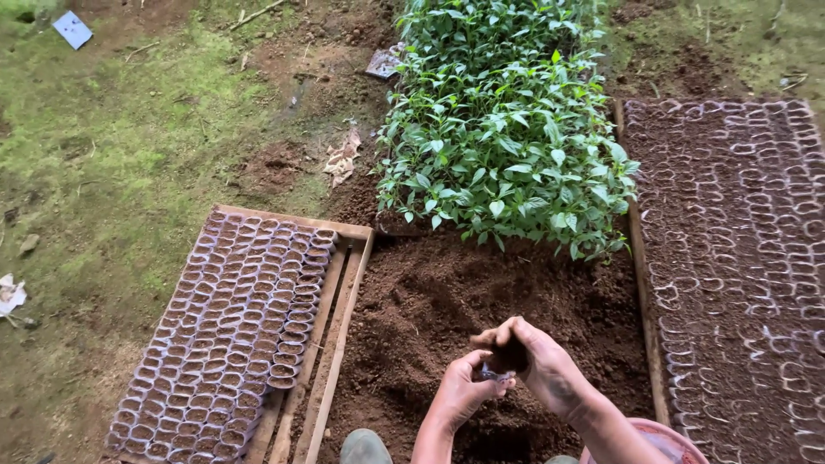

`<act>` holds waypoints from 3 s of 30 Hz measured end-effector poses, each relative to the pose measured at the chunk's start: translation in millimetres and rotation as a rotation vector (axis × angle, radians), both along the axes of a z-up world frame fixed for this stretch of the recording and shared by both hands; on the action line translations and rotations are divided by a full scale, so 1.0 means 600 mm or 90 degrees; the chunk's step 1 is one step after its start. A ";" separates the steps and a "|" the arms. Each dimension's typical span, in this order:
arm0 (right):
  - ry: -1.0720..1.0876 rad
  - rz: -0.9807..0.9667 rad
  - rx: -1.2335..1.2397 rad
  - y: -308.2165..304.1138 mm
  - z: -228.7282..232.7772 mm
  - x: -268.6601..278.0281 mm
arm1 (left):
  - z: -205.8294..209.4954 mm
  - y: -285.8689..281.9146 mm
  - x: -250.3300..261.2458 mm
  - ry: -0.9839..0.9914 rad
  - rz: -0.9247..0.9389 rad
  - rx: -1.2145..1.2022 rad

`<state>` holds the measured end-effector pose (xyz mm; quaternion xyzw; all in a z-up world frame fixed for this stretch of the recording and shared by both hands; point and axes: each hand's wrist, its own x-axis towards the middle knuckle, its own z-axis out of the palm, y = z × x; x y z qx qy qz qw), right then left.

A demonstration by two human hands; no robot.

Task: The person fills small plastic seedling pots with soil from a large pile on the ground. They scoop soil with their hands, pack it into the pots, and place the filled pots into a wooden tray.

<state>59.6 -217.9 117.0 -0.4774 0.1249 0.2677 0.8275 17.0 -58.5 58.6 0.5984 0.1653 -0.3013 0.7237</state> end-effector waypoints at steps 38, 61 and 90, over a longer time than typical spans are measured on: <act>-0.733 0.425 -0.760 -0.085 0.126 0.000 | -0.012 -0.034 0.021 0.139 0.139 -0.366; -0.814 0.509 -0.781 -0.070 0.116 0.006 | -0.007 -0.017 -0.002 0.173 0.257 -0.464; -0.318 0.454 -0.611 -0.025 0.158 0.000 | 0.062 0.005 0.001 0.114 0.285 -0.505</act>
